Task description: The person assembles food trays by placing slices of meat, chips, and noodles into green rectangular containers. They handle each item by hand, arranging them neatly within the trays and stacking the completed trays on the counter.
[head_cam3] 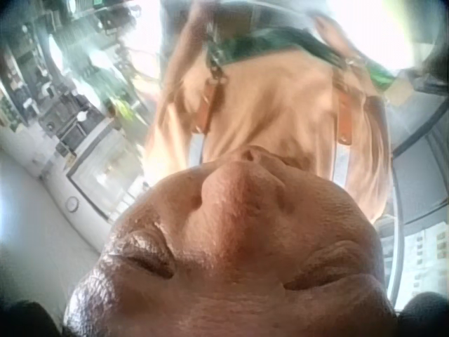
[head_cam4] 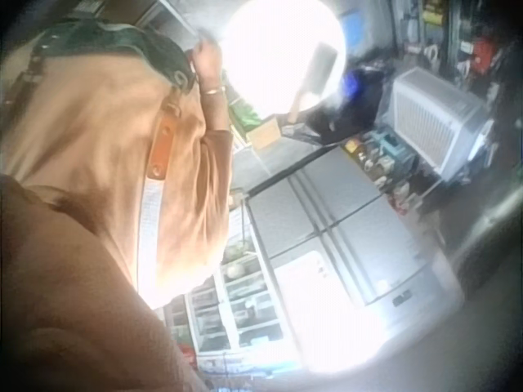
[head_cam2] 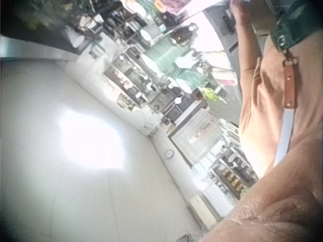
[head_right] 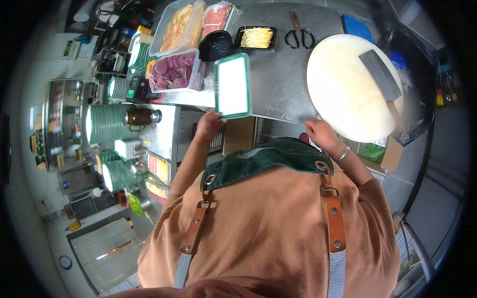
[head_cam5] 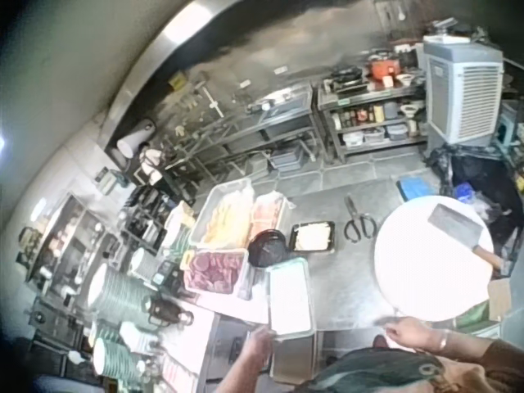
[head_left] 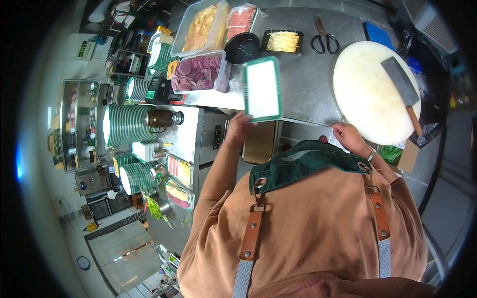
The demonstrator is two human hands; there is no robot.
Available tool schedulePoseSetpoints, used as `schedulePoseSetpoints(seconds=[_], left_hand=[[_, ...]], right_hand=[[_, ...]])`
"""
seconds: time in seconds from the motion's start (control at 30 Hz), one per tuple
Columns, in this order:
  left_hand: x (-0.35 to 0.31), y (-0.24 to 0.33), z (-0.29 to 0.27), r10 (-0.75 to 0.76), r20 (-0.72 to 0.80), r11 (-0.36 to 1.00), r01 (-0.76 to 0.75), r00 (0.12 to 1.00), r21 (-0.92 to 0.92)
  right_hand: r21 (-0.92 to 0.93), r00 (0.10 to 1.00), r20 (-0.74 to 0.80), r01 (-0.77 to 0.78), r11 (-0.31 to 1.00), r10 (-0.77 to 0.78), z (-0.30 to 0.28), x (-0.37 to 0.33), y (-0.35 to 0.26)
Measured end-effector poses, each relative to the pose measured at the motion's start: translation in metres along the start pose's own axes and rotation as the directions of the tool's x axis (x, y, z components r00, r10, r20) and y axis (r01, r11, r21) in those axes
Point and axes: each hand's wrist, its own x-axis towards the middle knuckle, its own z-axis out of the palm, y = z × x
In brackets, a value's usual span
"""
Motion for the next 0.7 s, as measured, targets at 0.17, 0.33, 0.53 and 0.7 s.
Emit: schedulePoseSetpoints(seconds=[0.17,0.33,0.53,0.7], left_hand=[[0.016,-0.048,0.052,-0.109,-0.001,0.992,0.109,0.994,0.057],[0.046,-0.065,0.052,0.032,-0.134,0.909,0.027,0.990,0.416],[0.075,-0.048,0.051,0.106,-0.032,0.778,-0.063,0.994,0.625],[0.101,-0.038,0.053,0.131,0.146,0.650,-0.196,0.981,0.734]], right_hand=[[-0.002,0.999,0.008,0.045,0.999,-0.045,-0.006,0.010,0.015],[0.009,0.998,0.058,0.017,1.000,-0.017,-0.015,0.017,-0.001],[0.045,0.999,-0.020,-0.044,0.998,0.045,-0.009,0.024,-0.002],[-0.048,0.996,-0.086,-0.007,0.999,0.003,-0.006,0.056,-0.018]])
